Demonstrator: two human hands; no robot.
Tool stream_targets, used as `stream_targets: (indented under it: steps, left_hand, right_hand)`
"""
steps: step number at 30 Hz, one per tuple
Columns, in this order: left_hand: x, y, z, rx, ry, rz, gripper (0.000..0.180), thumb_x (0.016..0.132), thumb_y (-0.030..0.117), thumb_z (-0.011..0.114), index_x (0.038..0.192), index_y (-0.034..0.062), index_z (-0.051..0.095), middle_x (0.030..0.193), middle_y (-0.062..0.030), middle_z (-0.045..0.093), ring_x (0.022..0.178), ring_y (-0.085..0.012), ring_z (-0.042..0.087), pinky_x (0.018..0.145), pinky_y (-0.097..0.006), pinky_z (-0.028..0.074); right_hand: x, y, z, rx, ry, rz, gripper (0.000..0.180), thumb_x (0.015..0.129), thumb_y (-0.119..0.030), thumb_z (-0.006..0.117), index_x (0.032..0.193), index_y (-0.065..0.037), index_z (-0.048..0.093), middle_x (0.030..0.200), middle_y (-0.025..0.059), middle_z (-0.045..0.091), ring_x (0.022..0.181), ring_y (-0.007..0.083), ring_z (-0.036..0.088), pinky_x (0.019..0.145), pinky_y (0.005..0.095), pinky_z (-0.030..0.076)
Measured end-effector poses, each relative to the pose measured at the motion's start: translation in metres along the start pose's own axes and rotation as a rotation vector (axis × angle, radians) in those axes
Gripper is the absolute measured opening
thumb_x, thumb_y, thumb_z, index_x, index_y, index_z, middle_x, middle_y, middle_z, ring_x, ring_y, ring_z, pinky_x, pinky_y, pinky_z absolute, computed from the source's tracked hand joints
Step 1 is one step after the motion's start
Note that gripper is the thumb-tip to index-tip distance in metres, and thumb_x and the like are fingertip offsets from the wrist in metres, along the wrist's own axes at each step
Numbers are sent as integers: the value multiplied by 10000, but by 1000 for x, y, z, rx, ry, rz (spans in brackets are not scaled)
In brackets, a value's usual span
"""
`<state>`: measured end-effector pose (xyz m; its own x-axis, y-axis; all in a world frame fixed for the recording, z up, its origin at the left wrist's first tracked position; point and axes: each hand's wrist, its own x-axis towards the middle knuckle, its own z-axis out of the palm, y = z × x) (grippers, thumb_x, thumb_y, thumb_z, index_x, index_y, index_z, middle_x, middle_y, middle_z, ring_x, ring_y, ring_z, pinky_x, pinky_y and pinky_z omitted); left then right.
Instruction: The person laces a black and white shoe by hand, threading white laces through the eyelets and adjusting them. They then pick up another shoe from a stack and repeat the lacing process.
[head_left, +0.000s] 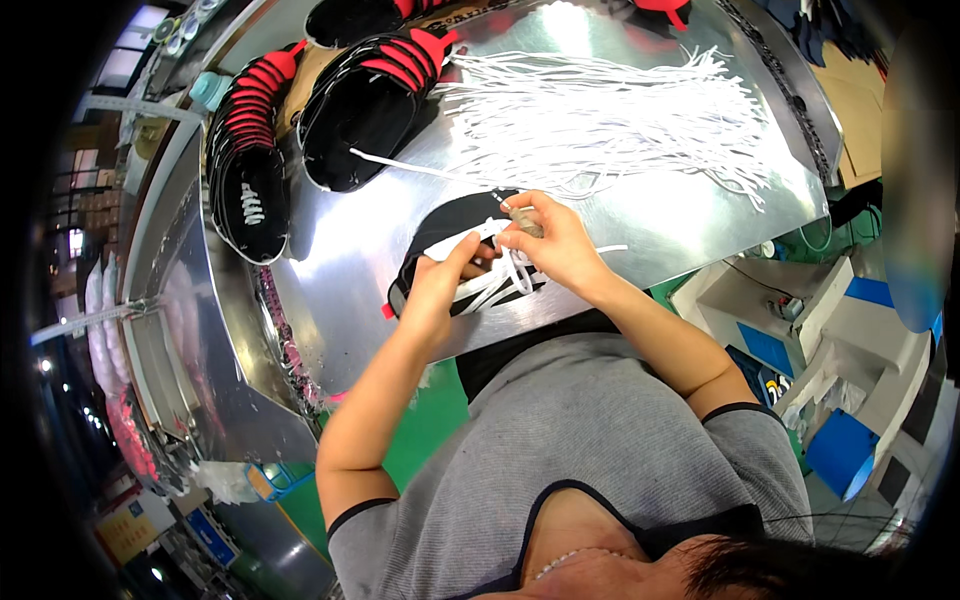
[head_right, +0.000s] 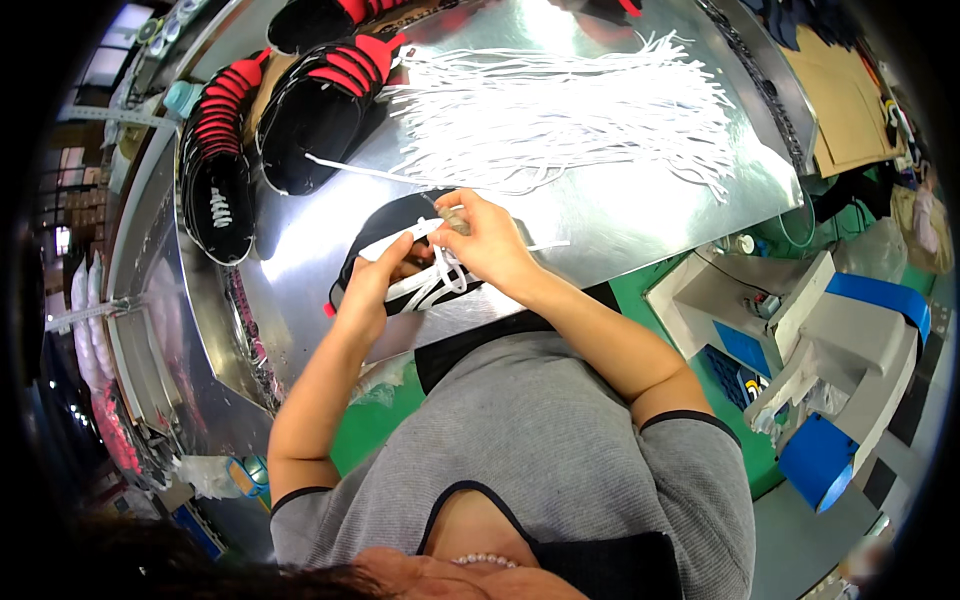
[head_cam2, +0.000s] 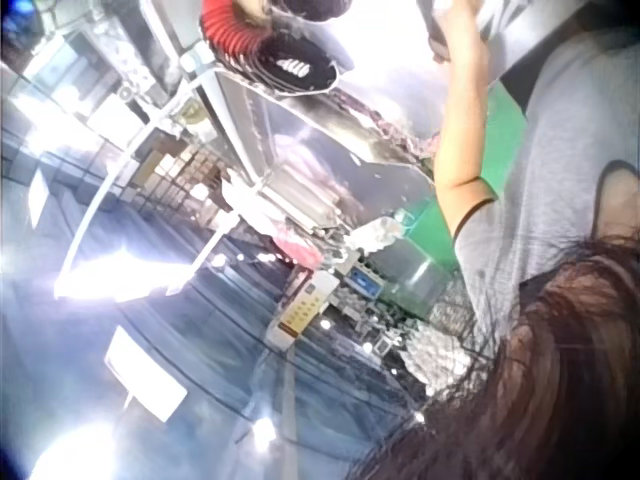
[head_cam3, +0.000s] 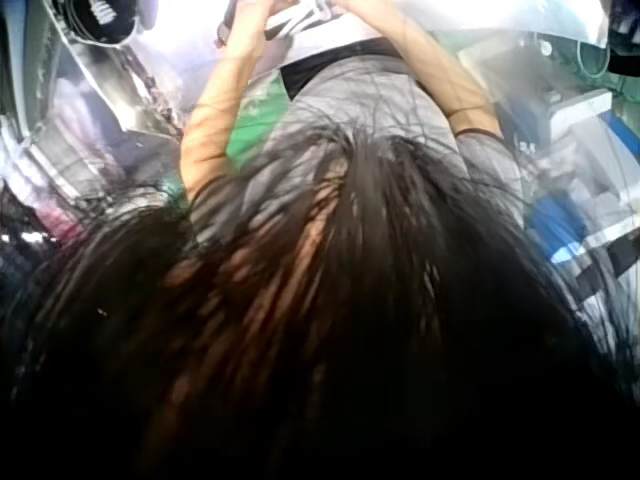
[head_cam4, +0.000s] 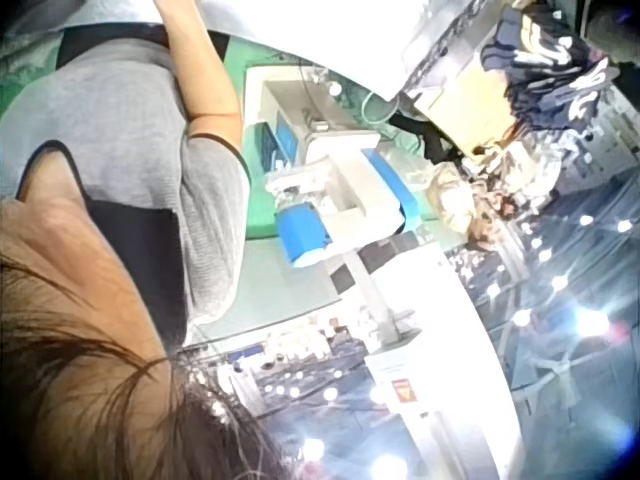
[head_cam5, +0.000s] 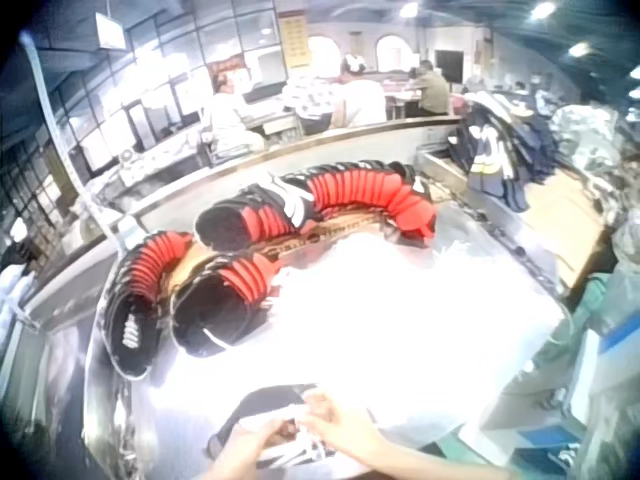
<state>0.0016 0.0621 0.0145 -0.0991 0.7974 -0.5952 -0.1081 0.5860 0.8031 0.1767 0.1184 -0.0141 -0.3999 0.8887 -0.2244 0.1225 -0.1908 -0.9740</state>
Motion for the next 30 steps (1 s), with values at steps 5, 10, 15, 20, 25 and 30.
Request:
stream_targets:
  steps: [5, 10, 15, 20, 25, 30]
  left_hand:
    - [-14, -15, 20, 61, 186, 306, 174, 928, 150, 667, 940, -21, 700, 793, -24, 678, 670, -72, 599, 573, -234, 458]
    - [-21, -14, 29, 79, 257, 396, 105, 908, 60, 678, 951, -31, 706, 812, -14, 688, 706, -69, 616, 597, -230, 474]
    - [-20, -18, 25, 158, 279, 428, 132, 904, 87, 691, 969, -28, 705, 808, -27, 690, 664, -62, 603, 549, -218, 448]
    - [-18, -23, 25, 160, 255, 471, 146, 911, 100, 688, 982, -26, 707, 812, -35, 691, 650, -56, 596, 527, -207, 437]
    - [-22, -26, 22, 202, 169, 470, 145, 928, 84, 658, 989, -41, 697, 838, -49, 695, 665, -62, 604, 546, -209, 449]
    - [-20, -30, 25, 470, 209, 728, 134, 926, 33, 618, 985, -75, 670, 812, -75, 697, 651, -110, 622, 590, -272, 493]
  right_hand:
    - [-10, -15, -1, -164, -70, -17, 397, 831, -153, 725, 1162, -36, 539, 897, 151, 700, 803, 278, 673, 735, 365, 513]
    - [-19, -19, -7, -225, -107, -147, 336, 892, -178, 673, 1145, -29, 511, 860, 151, 689, 785, 290, 662, 725, 377, 499]
    - [-29, -21, -23, -271, -143, -205, 222, 923, -165, 642, 1045, 1, 558, 844, 127, 689, 745, 243, 663, 668, 341, 495]
    - [-24, -22, -27, -475, -148, -273, 155, 915, -160, 636, 974, -19, 611, 828, 136, 690, 724, 287, 663, 643, 363, 503]
    - [-17, -17, -19, -649, -135, -335, 156, 889, -190, 626, 934, -43, 595, 758, 125, 673, 717, 317, 669, 633, 424, 510]
    - [-8, -9, 8, -798, -170, -456, 167, 808, -128, 636, 878, 3, 561, 740, 171, 665, 718, 360, 675, 630, 449, 527]
